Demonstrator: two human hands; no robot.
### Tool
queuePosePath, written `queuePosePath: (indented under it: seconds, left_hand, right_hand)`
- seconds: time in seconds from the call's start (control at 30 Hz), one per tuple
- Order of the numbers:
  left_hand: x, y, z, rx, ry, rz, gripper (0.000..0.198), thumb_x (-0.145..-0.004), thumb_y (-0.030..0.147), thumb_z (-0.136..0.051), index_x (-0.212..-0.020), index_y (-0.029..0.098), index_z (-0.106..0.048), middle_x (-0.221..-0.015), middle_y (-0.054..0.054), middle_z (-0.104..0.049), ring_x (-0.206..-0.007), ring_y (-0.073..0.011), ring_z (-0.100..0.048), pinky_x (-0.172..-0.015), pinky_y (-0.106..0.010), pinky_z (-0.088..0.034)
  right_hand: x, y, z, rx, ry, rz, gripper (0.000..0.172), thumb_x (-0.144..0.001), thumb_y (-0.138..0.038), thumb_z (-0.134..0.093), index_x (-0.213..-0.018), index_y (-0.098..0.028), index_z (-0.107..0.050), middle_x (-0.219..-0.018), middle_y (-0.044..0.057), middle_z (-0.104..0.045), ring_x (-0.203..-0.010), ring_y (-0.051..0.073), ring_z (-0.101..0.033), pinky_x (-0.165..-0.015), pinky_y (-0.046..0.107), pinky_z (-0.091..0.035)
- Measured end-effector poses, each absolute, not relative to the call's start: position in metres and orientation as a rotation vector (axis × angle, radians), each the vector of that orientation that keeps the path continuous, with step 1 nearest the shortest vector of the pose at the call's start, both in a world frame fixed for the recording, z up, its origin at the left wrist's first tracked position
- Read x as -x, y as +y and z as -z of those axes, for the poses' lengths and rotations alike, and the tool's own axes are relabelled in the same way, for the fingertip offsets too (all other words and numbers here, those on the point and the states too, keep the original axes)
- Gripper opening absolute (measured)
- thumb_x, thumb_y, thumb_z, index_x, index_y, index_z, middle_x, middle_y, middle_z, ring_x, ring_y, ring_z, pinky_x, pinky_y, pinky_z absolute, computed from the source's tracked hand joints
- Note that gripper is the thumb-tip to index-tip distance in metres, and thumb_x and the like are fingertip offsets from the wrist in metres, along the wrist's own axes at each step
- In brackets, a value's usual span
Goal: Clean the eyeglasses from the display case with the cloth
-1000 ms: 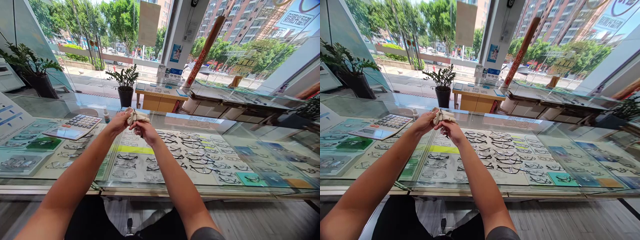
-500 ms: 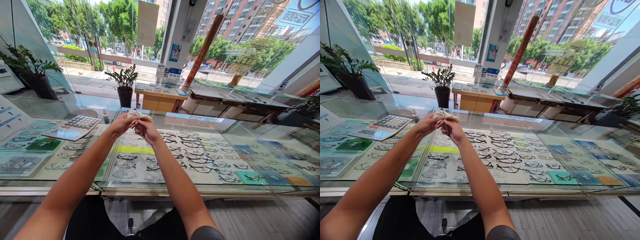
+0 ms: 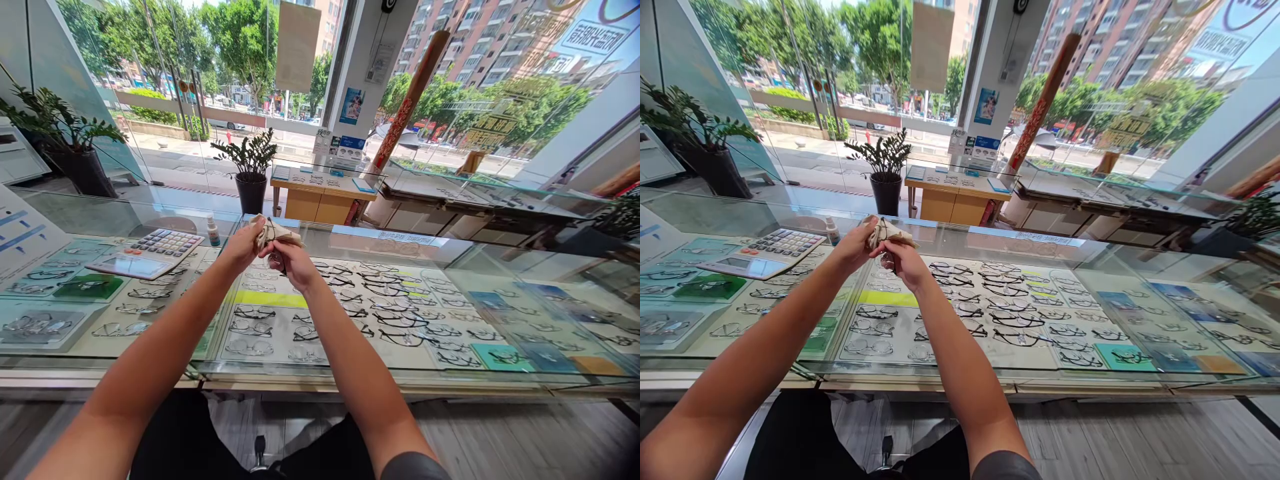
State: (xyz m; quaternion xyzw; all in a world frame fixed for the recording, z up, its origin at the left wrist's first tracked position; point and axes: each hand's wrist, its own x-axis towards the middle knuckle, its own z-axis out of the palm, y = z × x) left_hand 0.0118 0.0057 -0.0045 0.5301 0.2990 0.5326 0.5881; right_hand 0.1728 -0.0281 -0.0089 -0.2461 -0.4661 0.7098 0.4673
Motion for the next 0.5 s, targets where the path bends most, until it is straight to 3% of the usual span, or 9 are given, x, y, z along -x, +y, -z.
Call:
queuePosePath:
  seconds: [0.13, 0.27, 0.5]
  left_hand:
    - [-0.002, 0.010, -0.003, -1.095, 0.669, -1.250, 0.052, -0.092, 0.067, -0.087, -0.092, 0.017, -0.073, -0.076, -0.006, -0.074, -0.068, -0.0184, -0.070, -0.069, -0.031, -0.060]
    - [0.000, 0.011, -0.006, -0.981, 0.712, -1.295, 0.039, -0.102, 0.054, -0.081, -0.104, 0.015, -0.078, -0.099, -0.012, -0.083, -0.088, -0.0205, -0.079, -0.081, -0.030, -0.066]
    - [0.003, 0.004, -0.006, -1.121, 0.711, -1.105, 0.052, -0.090, 0.061, -0.092, -0.105, 0.012, -0.083, -0.095, -0.011, -0.082, -0.088, -0.0198, -0.077, -0.087, -0.032, -0.066]
  right_hand:
    - [-0.179, -0.029, 0.002, 0.623, -1.129, -1.730, 0.028, -0.094, -0.042, -0.084, -0.081, -0.020, -0.070, -0.084, 0.006, -0.081, -0.067, 0.013, -0.057, -0.059, 0.023, -0.042]
    - [-0.186, -0.031, -0.005, 0.608, -1.087, -1.611, 0.022, -0.097, -0.038, -0.079, -0.085, -0.022, -0.072, -0.095, 0.007, -0.085, -0.076, 0.015, -0.062, -0.062, 0.023, -0.045]
    - [-0.198, -0.020, -0.004, 0.660, -0.980, -1.343, 0.019, -0.088, -0.040, -0.084, -0.082, -0.024, -0.076, -0.100, 0.003, -0.081, -0.090, 0.015, -0.066, -0.064, 0.022, -0.043]
